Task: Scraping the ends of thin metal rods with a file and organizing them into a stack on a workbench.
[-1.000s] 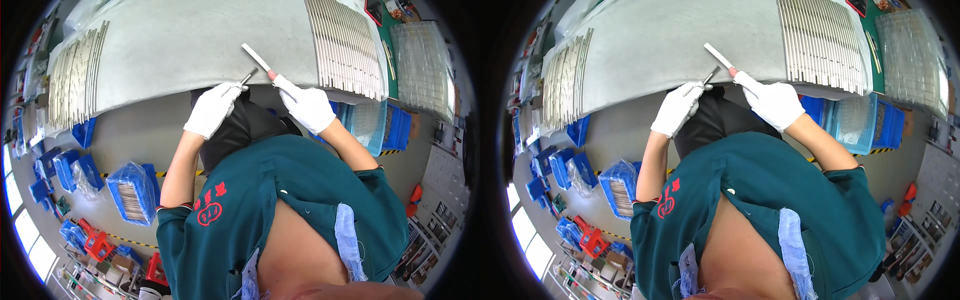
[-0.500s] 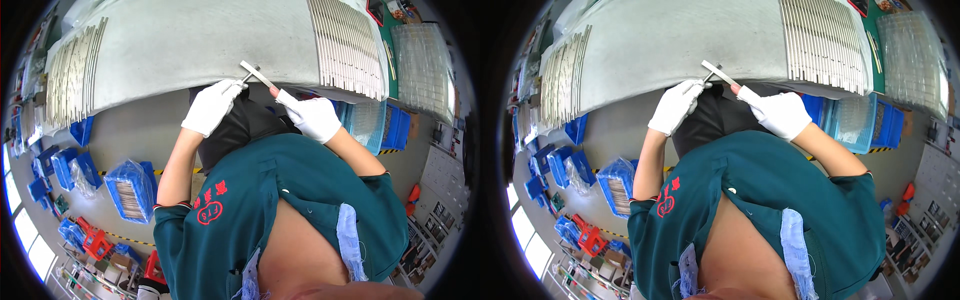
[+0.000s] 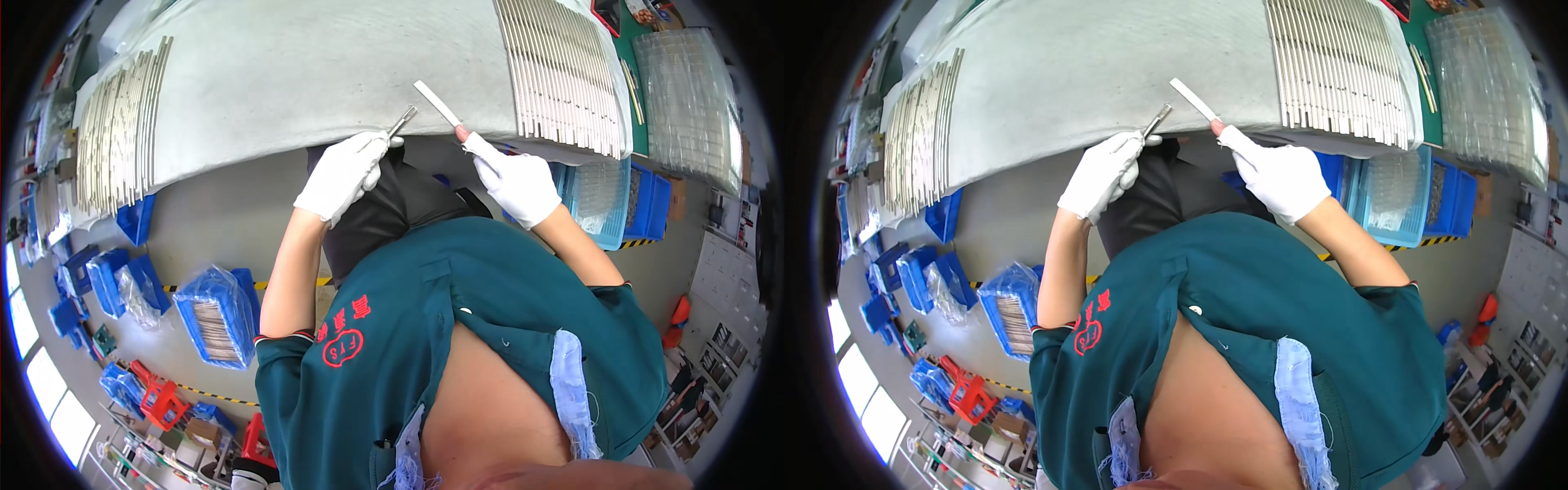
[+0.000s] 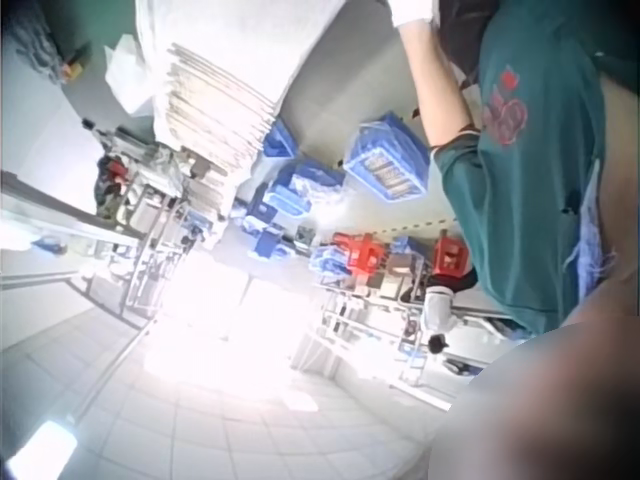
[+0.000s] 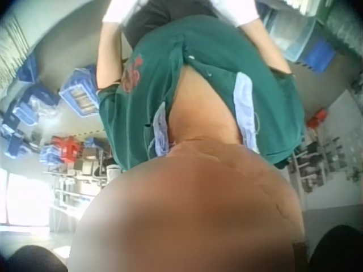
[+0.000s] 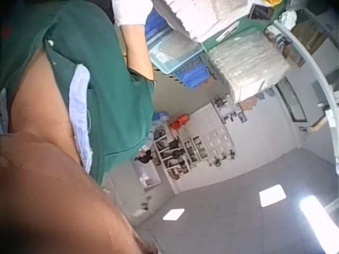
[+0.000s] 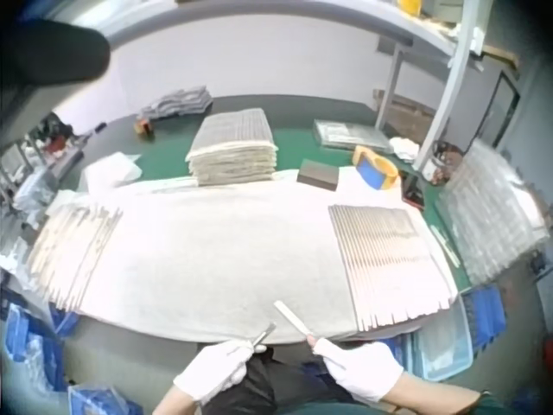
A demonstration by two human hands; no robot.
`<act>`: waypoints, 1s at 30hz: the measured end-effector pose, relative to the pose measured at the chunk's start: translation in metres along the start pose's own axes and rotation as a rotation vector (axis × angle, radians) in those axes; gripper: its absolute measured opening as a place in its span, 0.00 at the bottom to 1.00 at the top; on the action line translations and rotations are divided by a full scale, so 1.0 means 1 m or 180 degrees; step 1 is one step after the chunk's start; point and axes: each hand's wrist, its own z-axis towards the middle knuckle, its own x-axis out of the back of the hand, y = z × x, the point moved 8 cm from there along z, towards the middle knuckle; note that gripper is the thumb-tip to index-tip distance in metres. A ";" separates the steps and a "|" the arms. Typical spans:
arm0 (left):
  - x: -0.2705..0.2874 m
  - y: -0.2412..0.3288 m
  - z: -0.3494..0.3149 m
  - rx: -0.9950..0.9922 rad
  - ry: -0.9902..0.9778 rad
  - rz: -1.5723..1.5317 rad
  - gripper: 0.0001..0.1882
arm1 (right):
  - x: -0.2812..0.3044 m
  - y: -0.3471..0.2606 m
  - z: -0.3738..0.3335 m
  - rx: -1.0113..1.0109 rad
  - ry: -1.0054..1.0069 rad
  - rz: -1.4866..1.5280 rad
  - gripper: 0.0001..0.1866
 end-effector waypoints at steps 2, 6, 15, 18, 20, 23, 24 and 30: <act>0.000 -0.002 0.000 0.0001 0.0037 -0.0094 0.13 | 0.006 -0.003 -0.002 -0.0008 0.0151 0.0135 0.28; 0.000 -0.005 0.000 0.0047 -0.0004 -0.0329 0.14 | 0.008 -0.014 -0.002 0.0055 -0.0217 0.0257 0.27; -0.002 -0.015 0.007 0.0135 -0.0052 -0.0745 0.14 | -0.006 -0.021 0.018 0.0014 -0.0367 0.0274 0.26; -0.006 -0.012 0.005 0.0160 -0.0213 -0.0874 0.12 | -0.004 -0.016 0.010 -0.0029 -0.0538 0.0214 0.25; -0.006 -0.009 0.004 0.0152 -0.0216 -0.0826 0.11 | 0.001 -0.019 0.023 0.0063 -0.0122 0.0333 0.25; -0.006 -0.008 0.004 0.0144 -0.0211 -0.0762 0.11 | -0.005 -0.022 0.037 -0.0030 -0.0219 0.0269 0.27; -0.005 -0.010 0.004 0.0207 -0.0153 -0.0825 0.11 | -0.004 -0.023 0.032 0.0020 -0.0136 0.0349 0.27; -0.003 -0.012 0.004 0.0243 -0.0238 -0.0854 0.14 | -0.005 -0.016 0.011 0.0087 -0.0192 0.0225 0.27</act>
